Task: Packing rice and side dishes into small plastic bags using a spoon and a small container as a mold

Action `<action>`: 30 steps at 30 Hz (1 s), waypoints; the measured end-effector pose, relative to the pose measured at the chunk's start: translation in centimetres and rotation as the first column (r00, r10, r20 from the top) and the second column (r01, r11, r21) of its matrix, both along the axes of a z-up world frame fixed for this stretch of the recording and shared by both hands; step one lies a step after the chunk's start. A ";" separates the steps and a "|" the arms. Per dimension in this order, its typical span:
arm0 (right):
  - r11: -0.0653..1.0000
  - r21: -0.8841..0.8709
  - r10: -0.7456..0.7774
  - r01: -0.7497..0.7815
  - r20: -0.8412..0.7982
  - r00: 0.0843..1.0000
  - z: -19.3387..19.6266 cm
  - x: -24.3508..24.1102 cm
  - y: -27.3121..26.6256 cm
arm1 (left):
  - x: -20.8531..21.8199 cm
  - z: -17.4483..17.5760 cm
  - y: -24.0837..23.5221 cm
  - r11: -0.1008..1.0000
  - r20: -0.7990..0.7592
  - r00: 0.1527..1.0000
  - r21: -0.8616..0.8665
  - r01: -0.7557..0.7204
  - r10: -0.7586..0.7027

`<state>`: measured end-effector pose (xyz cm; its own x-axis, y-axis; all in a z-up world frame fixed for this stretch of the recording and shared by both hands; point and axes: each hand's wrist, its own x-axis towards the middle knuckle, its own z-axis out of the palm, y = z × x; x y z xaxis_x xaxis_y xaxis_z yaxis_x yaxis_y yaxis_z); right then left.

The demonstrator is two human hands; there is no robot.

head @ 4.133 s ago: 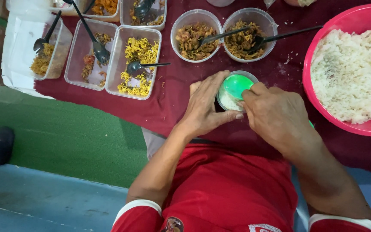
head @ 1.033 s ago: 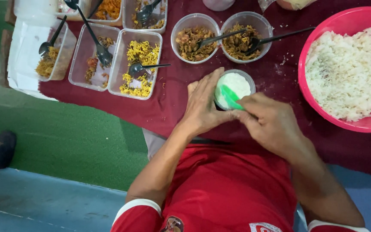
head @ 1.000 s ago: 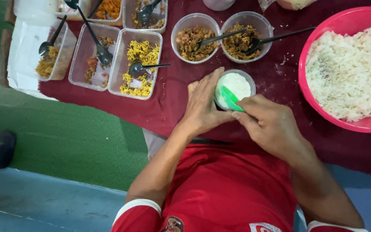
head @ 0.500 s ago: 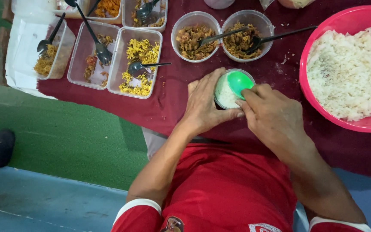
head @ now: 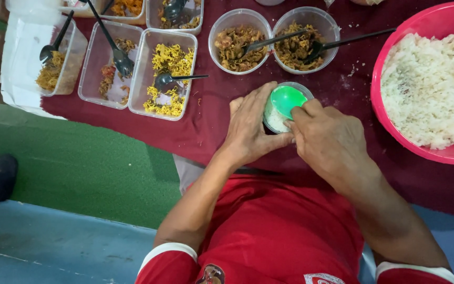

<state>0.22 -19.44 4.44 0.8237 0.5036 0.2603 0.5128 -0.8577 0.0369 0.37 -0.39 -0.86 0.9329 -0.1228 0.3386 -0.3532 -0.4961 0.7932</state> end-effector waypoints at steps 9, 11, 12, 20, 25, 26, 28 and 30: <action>0.998 0.001 0.069 -0.069 -0.104 0.992 1.1 1.3 -0.4 | 0.0 0.3 0.1 1.000 0.007 1.000 -0.005 0.026 -0.026; 0.998 -0.001 0.059 -0.059 -0.106 0.993 0.9 1.2 -0.3 | 0.0 0.2 0.1 1.000 0.006 1.000 -0.005 0.029 -0.029; 0.999 -0.004 0.051 -0.052 -0.105 0.993 0.8 1.1 -0.3 | 0.0 0.2 0.2 1.000 0.007 1.000 -0.006 0.029 -0.029; 0.997 0.013 0.082 -0.081 -0.131 0.988 0.3 1.8 -0.6 | 0.1 0.1 0.2 0.999 0.016 0.999 -0.007 0.031 -0.031; 0.999 -0.012 0.039 -0.040 -0.090 0.995 -0.3 1.3 -0.8 | -0.1 0.4 0.2 1.000 0.025 1.000 -0.009 0.017 -0.017; 0.998 0.007 0.056 -0.056 -0.068 0.996 -0.5 1.4 -1.1 | -0.1 0.5 0.2 1.000 0.023 1.000 -0.010 0.019 -0.019; 0.997 0.027 0.074 -0.073 -0.047 0.996 -0.6 1.3 -1.4 | -0.2 0.8 0.2 1.000 0.020 1.000 -0.011 0.021 -0.020; 0.956 0.275 0.126 -0.098 -0.086 0.988 -0.5 1.2 -1.5 | -0.2 0.9 0.1 1.000 -0.045 0.999 -0.017 0.026 -0.027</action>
<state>1.37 -20.92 3.92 0.7953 0.5166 0.3172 0.5949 -0.7656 -0.2448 0.12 -0.26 0.06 0.9437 -0.1425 0.2986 -0.3299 -0.4740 0.8164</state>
